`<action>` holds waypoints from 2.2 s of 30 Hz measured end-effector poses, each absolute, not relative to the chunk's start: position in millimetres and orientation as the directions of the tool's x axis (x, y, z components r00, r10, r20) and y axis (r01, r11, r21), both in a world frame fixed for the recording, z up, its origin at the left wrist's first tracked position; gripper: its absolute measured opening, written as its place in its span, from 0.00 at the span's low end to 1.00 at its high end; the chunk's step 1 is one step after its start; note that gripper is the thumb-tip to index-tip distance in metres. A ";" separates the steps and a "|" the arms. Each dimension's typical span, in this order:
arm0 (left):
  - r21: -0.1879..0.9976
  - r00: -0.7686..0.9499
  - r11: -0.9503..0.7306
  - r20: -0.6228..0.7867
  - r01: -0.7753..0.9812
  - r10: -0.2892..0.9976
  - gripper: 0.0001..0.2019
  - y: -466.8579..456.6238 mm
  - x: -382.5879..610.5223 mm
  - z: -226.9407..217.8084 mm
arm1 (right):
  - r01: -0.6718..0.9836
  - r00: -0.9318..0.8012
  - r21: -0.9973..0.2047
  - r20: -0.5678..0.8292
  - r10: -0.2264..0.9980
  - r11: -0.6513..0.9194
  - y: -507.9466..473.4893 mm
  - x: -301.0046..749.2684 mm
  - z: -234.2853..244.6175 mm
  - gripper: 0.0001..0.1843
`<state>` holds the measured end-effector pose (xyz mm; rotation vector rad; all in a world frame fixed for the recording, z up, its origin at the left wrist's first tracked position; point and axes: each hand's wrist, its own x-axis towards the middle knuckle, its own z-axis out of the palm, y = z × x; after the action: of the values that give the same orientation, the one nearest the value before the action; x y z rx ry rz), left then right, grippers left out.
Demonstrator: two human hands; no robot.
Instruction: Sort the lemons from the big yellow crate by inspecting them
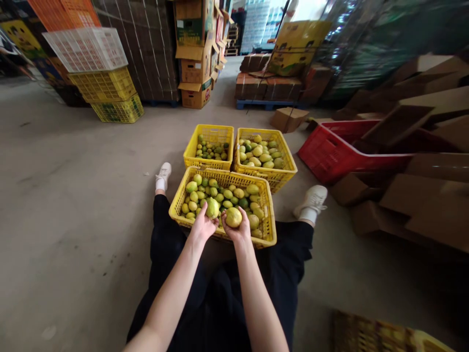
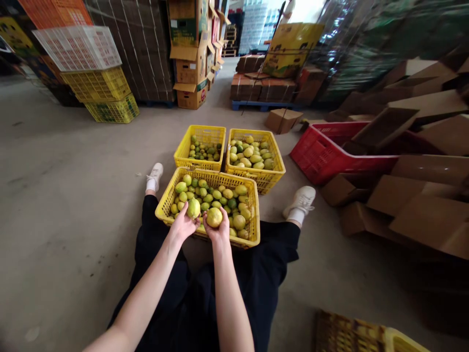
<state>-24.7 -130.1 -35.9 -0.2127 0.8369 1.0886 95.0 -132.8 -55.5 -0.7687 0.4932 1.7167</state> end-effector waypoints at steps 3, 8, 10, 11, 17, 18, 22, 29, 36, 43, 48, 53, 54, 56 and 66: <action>0.202 0.190 0.441 -0.694 -0.875 0.694 0.11 -131.5 -26.6 -34.7 | -0.958 -0.146 -0.075 -0.705 0.694 -0.278 -135.9 95.0 -52.7 0.11; 0.155 0.221 0.397 -0.627 -0.905 0.747 0.13 -133.6 -27.9 -31.5 | -0.945 -0.135 -0.141 -0.654 0.745 -0.296 -141.5 94.8 -50.9 0.13; 0.173 0.207 0.399 -0.636 -0.900 0.743 0.14 -134.9 -26.2 -30.4 | -0.941 -0.112 -0.186 -0.619 0.777 -0.284 -144.2 94.7 -50.2 0.13; 0.186 0.206 0.416 -0.650 -0.890 0.731 0.16 -135.7 -24.9 -30.2 | -0.939 -0.098 -0.209 -0.597 0.796 -0.272 -145.6 94.8 -49.6 0.13; 0.314 0.153 0.467 -0.673 -0.827 0.724 0.15 -140.2 -18.3 -30.3 | -0.935 -0.030 -0.303 -0.447 0.894 -0.183 -153.0 98.5 -43.9 0.14; 0.330 0.152 0.467 -0.662 -0.820 0.734 0.14 -140.7 -18.1 -29.5 | -0.937 -0.018 -0.309 -0.431 0.902 -0.166 -153.9 99.3 -42.8 0.14; 0.373 0.197 0.495 -0.608 -0.785 0.769 0.20 -141.9 -18.2 -24.7 | -0.945 0.047 -0.316 -0.398 0.916 -0.089 -156.4 99.8 -37.9 0.13; 0.348 0.261 0.519 -0.574 -0.780 0.776 0.25 -140.9 -16.4 -26.8 | -0.956 0.093 -0.293 -0.350 0.932 -0.014 -156.6 96.9 -35.0 0.12; 0.393 0.277 0.612 -0.638 -0.686 0.719 0.22 -136.3 -28.1 -51.4 | -0.965 0.000 -0.231 -0.459 0.888 -0.120 -152.4 98.0 -47.6 0.09; 0.417 0.395 0.882 -0.788 -0.221 0.472 0.24 -185.1 -55.0 -142.2 | -0.930 -0.077 -0.234 -0.628 0.774 -0.283 -182.6 115.6 -95.3 0.07; 0.520 0.411 0.852 -0.790 0.057 0.455 0.16 -132.5 -59.8 -123.4 | -0.912 -0.074 -0.248 -0.684 0.725 -0.327 -214.8 131.6 -123.5 0.07; 0.713 0.302 0.554 -0.465 -0.429 0.833 0.25 17.5 -52.3 3.9 | -0.912 -0.050 -0.252 -0.713 0.699 -0.323 -234.6 135.5 -129.8 0.11; 0.727 0.261 0.480 -0.403 -0.490 0.877 0.26 38.2 -50.0 23.1 | -0.914 -0.040 -0.257 -0.715 0.698 -0.315 -236.9 135.1 -129.7 0.13; 0.757 0.215 0.388 -0.323 -0.526 0.922 0.24 57.1 -44.5 41.3 | -0.910 -0.025 -0.273 -0.716 0.698 -0.313 -240.7 133.2 -129.5 0.18; 0.744 0.475 0.666 -0.602 0.043 0.642 0.18 -116.5 -74.6 -130.0 | -0.749 -0.107 -0.278 -0.845 0.524 -0.601 -263.9 112.6 -161.6 0.16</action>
<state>-74.6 -116.5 -130.0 0.7791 1.0264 0.4152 112.6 -263.9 -161.6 -1.2691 0.2759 1.8335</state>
